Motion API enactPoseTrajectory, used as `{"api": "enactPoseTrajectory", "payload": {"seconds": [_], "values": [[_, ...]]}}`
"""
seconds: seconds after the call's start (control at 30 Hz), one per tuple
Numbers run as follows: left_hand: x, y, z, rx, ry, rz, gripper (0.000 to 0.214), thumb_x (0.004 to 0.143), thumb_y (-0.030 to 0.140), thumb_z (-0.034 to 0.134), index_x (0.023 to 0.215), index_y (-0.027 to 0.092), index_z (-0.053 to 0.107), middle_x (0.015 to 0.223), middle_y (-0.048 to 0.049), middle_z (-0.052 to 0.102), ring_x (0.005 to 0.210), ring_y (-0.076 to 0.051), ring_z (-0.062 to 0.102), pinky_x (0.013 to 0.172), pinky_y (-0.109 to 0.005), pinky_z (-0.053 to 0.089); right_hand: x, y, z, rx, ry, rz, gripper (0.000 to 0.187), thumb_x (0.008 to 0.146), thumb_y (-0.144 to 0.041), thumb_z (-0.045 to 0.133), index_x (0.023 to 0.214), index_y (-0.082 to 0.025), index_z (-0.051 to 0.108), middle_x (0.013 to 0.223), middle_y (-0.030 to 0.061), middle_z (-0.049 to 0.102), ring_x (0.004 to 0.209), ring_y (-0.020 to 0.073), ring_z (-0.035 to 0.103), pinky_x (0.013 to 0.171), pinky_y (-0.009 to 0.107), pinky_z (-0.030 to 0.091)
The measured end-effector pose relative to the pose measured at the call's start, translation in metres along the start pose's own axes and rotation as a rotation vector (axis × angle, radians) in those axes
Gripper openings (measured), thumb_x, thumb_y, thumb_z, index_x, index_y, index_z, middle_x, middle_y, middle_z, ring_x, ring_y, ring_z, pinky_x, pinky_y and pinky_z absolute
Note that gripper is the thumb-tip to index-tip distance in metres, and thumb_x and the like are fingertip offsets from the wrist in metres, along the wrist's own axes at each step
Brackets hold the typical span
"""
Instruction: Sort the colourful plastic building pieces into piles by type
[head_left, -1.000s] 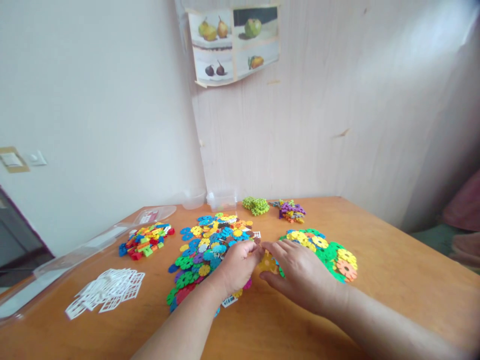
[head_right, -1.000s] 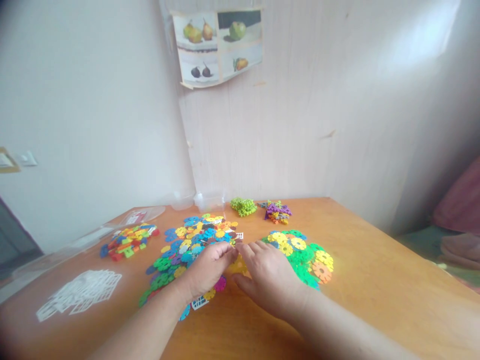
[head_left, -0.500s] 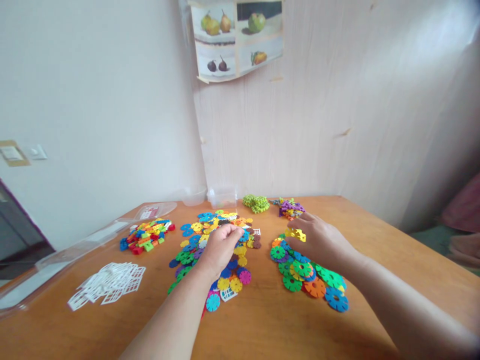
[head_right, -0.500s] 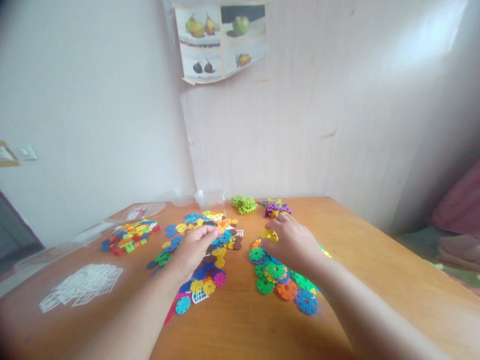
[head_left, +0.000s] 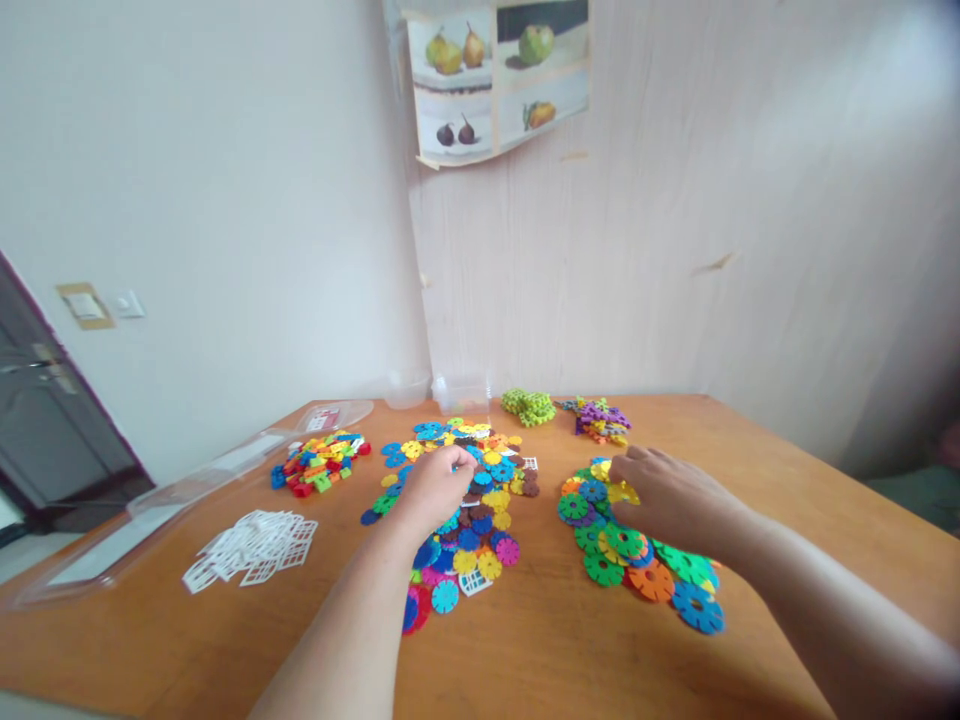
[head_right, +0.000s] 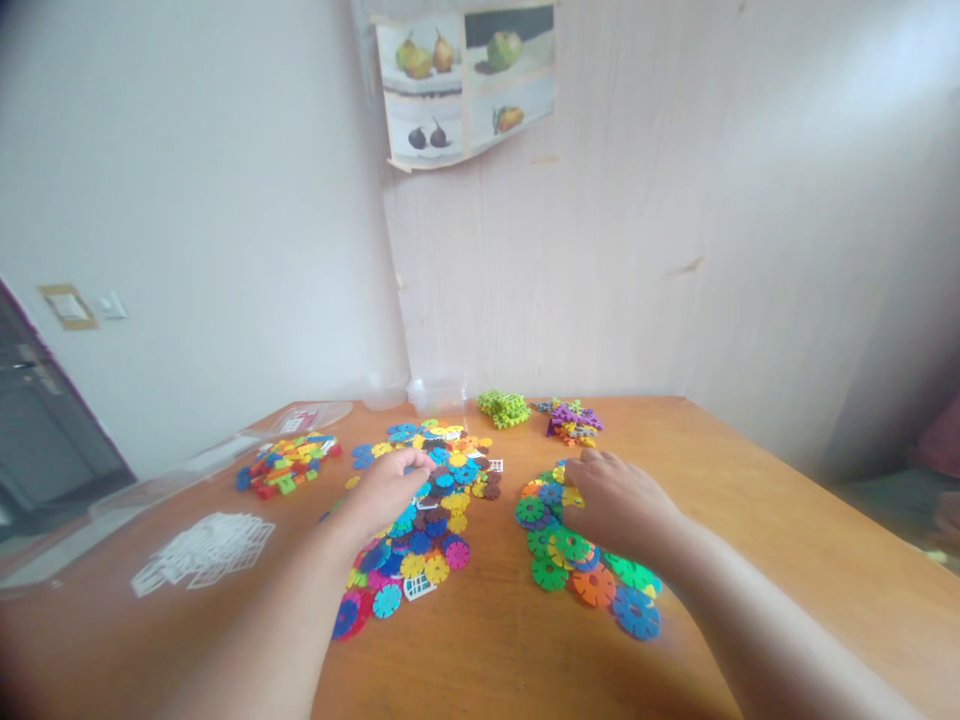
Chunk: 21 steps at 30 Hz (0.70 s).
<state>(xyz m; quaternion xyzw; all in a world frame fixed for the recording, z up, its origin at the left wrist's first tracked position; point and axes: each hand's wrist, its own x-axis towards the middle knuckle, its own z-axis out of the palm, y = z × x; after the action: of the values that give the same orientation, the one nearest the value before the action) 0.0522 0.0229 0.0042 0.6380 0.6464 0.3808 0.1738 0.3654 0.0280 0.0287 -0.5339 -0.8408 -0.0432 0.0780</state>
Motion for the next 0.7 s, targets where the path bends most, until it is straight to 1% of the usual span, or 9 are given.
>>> {"api": "enactPoseTrajectory", "payload": {"seconds": [0.1, 0.27, 0.37, 0.47, 0.53, 0.6, 0.7], "values": [[0.004, -0.008, -0.007, -0.017, 0.058, -0.033, 0.019, 0.080, 0.029, 0.055, 0.084, 0.021, 0.071, 0.093, -0.0041, 0.074, 0.088, -0.021, 0.066, 0.076, -0.028, 0.047, 0.001, 0.004, 0.005, 0.006, 0.000, 0.022, 0.028, 0.080, -0.031, 0.055, 0.103, -0.020, 0.068, 0.103, 0.0121, 0.065, 0.099, 0.0282, 0.062, 0.077, 0.035, 0.042], [0.006, -0.016, -0.017, 0.002, 0.099, -0.081, 0.018, 0.080, 0.035, 0.059, 0.077, 0.020, 0.069, 0.077, -0.0027, 0.071, 0.076, -0.019, 0.063, 0.068, -0.026, 0.045, 0.000, 0.005, 0.007, -0.001, -0.022, 0.048, 0.030, 0.084, -0.035, 0.053, 0.106, -0.021, 0.068, 0.103, 0.0117, 0.065, 0.096, 0.0284, 0.064, 0.075, 0.035, 0.041], [0.004, -0.018, -0.020, 0.053, 0.073, -0.080, 0.022, 0.081, 0.039, 0.058, 0.073, 0.021, 0.067, 0.072, -0.0020, 0.068, 0.070, -0.019, 0.060, 0.064, -0.026, 0.042, 0.000, 0.004, 0.007, -0.001, -0.025, 0.053, 0.031, 0.087, -0.039, 0.051, 0.106, -0.022, 0.068, 0.103, 0.0115, 0.065, 0.097, 0.0291, 0.063, 0.075, 0.036, 0.041], [0.003, -0.018, -0.020, 0.109, 0.033, -0.080, 0.020, 0.081, 0.035, 0.056, 0.075, 0.021, 0.068, 0.073, -0.0020, 0.069, 0.069, -0.019, 0.060, 0.064, -0.026, 0.042, 0.002, 0.004, 0.009, 0.024, 0.023, 0.044, 0.033, 0.089, -0.044, 0.050, 0.106, -0.021, 0.067, 0.104, 0.0111, 0.066, 0.095, 0.0280, 0.064, 0.074, 0.036, 0.041], [0.002, -0.018, -0.018, 0.146, 0.006, -0.040, 0.016, 0.080, 0.029, 0.056, 0.079, 0.023, 0.071, 0.080, -0.0025, 0.071, 0.075, -0.020, 0.062, 0.068, -0.026, 0.043, 0.003, 0.002, 0.010, 0.044, 0.069, 0.037, 0.034, 0.090, -0.046, 0.050, 0.106, -0.021, 0.067, 0.103, 0.0105, 0.066, 0.091, 0.0261, 0.064, 0.073, 0.034, 0.041], [0.001, -0.017, -0.016, 0.193, -0.029, 0.037, 0.018, 0.078, 0.023, 0.056, 0.082, 0.025, 0.074, 0.089, -0.0031, 0.073, 0.086, -0.021, 0.063, 0.075, -0.028, 0.045, 0.004, -0.002, 0.010, 0.067, 0.107, 0.030, 0.032, 0.091, -0.045, 0.050, 0.104, -0.021, 0.066, 0.100, 0.0094, 0.067, 0.087, 0.0240, 0.064, 0.071, 0.033, 0.040], [-0.002, -0.014, -0.010, 0.278, -0.104, 0.171, 0.019, 0.075, 0.020, 0.060, 0.085, 0.026, 0.075, 0.100, -0.0038, 0.072, 0.100, -0.023, 0.062, 0.088, -0.031, 0.045, 0.004, -0.011, 0.011, 0.099, 0.143, 0.018, 0.029, 0.093, -0.043, 0.048, 0.100, -0.022, 0.066, 0.095, 0.0078, 0.067, 0.086, 0.0225, 0.064, 0.069, 0.031, 0.040]]}}
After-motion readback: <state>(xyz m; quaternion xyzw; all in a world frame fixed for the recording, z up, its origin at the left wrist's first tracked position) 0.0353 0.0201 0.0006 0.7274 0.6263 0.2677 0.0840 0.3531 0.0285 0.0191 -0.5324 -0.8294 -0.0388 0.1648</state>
